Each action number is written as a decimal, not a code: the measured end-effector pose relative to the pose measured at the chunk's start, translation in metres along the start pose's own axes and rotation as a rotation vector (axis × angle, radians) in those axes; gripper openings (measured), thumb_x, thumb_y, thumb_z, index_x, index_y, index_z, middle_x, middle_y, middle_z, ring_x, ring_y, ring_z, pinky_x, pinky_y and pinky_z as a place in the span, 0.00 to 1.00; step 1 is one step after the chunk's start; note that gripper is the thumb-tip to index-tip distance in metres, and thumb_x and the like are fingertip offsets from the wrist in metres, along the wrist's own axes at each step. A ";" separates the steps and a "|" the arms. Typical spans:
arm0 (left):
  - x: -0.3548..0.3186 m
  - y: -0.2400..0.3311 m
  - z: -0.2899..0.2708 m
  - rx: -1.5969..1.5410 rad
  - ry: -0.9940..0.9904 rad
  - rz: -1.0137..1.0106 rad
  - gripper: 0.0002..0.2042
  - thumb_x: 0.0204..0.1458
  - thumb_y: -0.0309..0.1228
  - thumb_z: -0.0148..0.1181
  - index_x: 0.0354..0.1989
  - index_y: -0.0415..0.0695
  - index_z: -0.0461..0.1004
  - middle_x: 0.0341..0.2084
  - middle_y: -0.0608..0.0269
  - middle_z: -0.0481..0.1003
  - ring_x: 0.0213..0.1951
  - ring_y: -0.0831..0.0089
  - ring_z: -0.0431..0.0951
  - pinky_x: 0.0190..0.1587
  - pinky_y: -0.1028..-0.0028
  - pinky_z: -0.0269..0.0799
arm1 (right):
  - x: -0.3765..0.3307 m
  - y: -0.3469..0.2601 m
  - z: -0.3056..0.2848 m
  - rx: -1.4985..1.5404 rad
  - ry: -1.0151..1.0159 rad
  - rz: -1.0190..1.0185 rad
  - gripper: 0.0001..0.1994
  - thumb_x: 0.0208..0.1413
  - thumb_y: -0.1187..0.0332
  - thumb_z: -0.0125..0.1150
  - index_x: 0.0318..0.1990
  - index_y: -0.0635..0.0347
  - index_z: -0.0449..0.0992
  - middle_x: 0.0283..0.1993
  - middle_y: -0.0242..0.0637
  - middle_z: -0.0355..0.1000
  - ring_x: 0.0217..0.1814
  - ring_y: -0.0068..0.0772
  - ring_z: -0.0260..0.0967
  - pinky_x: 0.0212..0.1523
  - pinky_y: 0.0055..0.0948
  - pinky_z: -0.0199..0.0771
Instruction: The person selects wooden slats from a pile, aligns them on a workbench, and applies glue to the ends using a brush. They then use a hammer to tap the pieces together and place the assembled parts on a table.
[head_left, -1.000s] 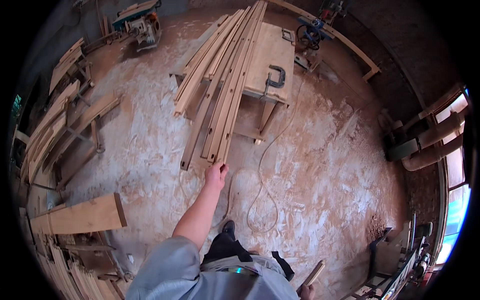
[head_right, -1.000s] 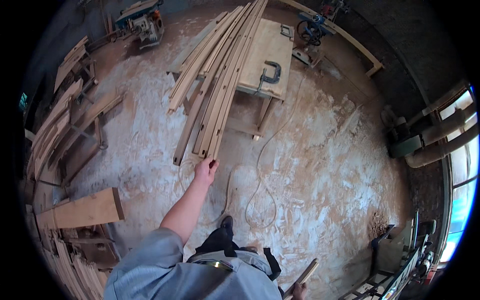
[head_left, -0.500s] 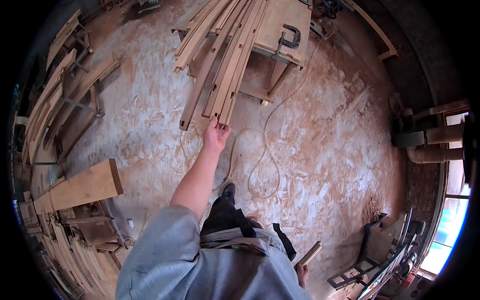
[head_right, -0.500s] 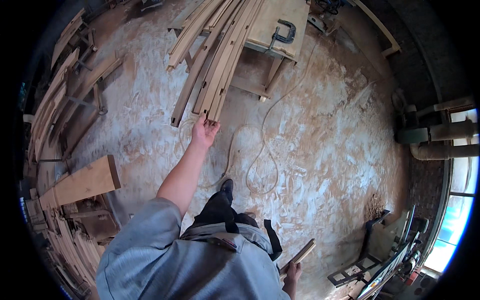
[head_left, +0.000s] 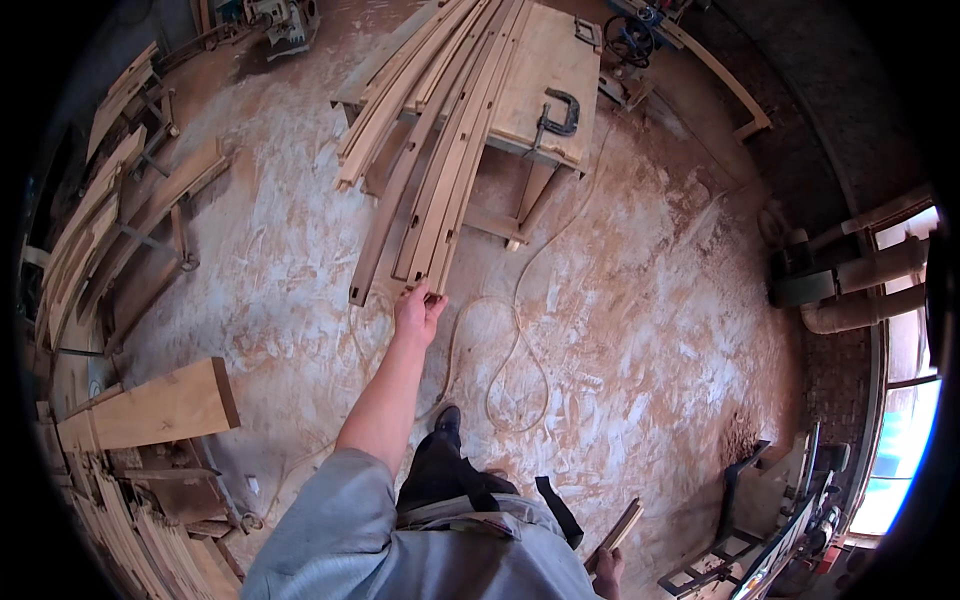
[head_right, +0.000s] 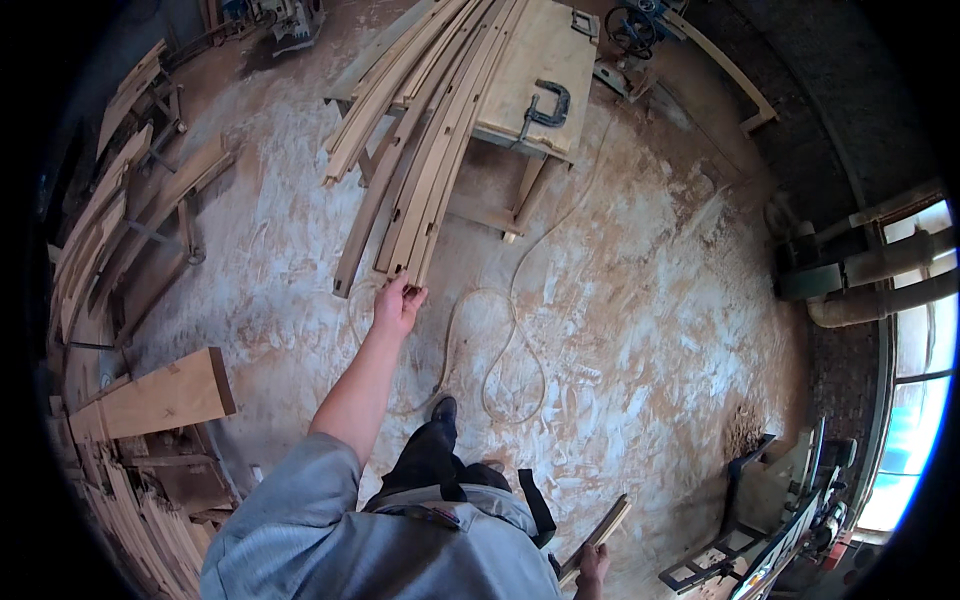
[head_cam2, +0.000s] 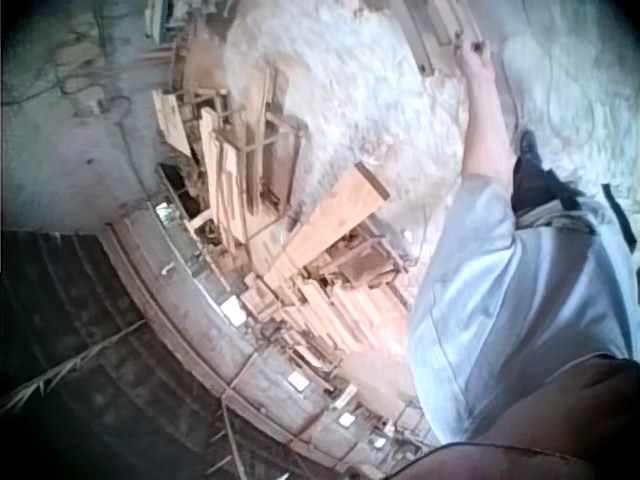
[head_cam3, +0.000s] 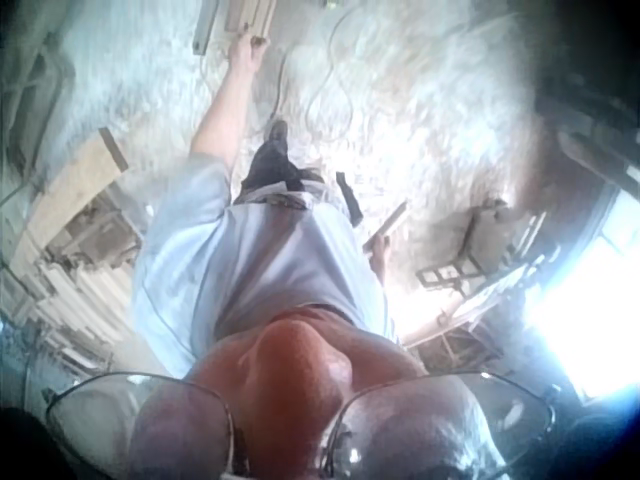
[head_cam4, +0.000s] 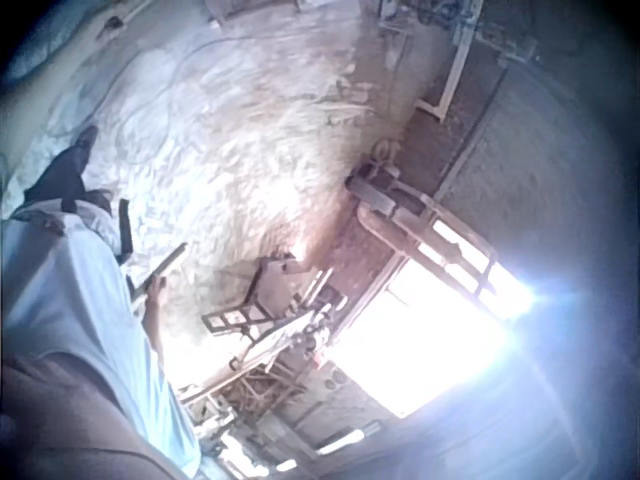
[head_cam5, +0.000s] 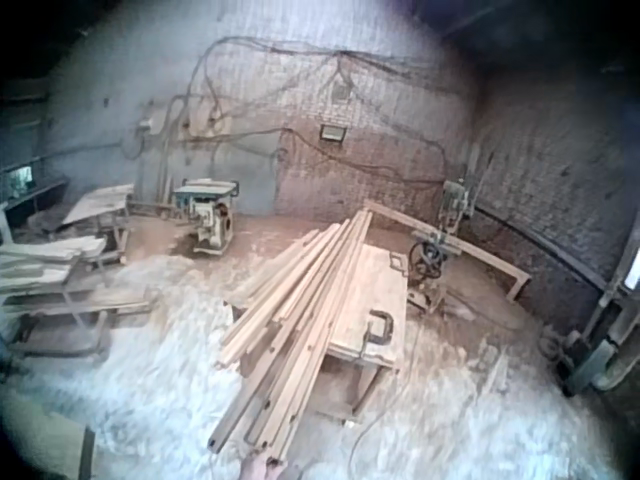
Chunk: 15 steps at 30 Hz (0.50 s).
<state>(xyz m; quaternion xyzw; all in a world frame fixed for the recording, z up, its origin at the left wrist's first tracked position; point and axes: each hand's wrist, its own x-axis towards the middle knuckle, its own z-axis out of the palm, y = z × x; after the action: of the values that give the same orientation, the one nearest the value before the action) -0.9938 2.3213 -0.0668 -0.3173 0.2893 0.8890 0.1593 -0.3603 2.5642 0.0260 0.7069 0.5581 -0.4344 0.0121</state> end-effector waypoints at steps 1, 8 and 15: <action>0.004 -0.002 -0.003 0.008 0.020 0.000 0.03 0.54 0.25 0.55 0.34 0.44 0.68 0.27 0.63 0.69 0.28 0.71 0.72 0.37 0.64 0.78 | 0.004 0.004 0.000 0.010 -0.001 -0.006 0.04 0.49 0.72 0.56 0.29 0.59 0.67 0.21 0.30 0.64 0.20 0.23 0.60 0.20 0.27 0.60; 0.010 -0.005 -0.004 0.060 0.060 0.069 0.04 0.53 0.24 0.56 0.36 0.43 0.70 0.28 0.62 0.71 0.32 0.69 0.72 0.46 0.54 0.74 | 0.019 0.006 0.004 0.008 -0.024 -0.024 0.07 0.50 0.68 0.55 0.31 0.62 0.68 0.23 0.33 0.66 0.23 0.26 0.63 0.23 0.30 0.63; -0.007 -0.009 -0.024 0.051 0.027 0.044 0.05 0.53 0.24 0.55 0.37 0.42 0.68 0.32 0.62 0.72 0.34 0.67 0.74 0.44 0.55 0.76 | 0.024 -0.003 0.002 -0.052 -0.088 -0.060 0.12 0.53 0.62 0.52 0.34 0.64 0.69 0.25 0.37 0.68 0.26 0.31 0.64 0.25 0.32 0.65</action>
<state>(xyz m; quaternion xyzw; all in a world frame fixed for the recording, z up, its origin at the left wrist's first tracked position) -0.9727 2.3126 -0.0812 -0.3185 0.3211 0.8802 0.1438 -0.3642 2.5829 0.0115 0.6697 0.5889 -0.4505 0.0420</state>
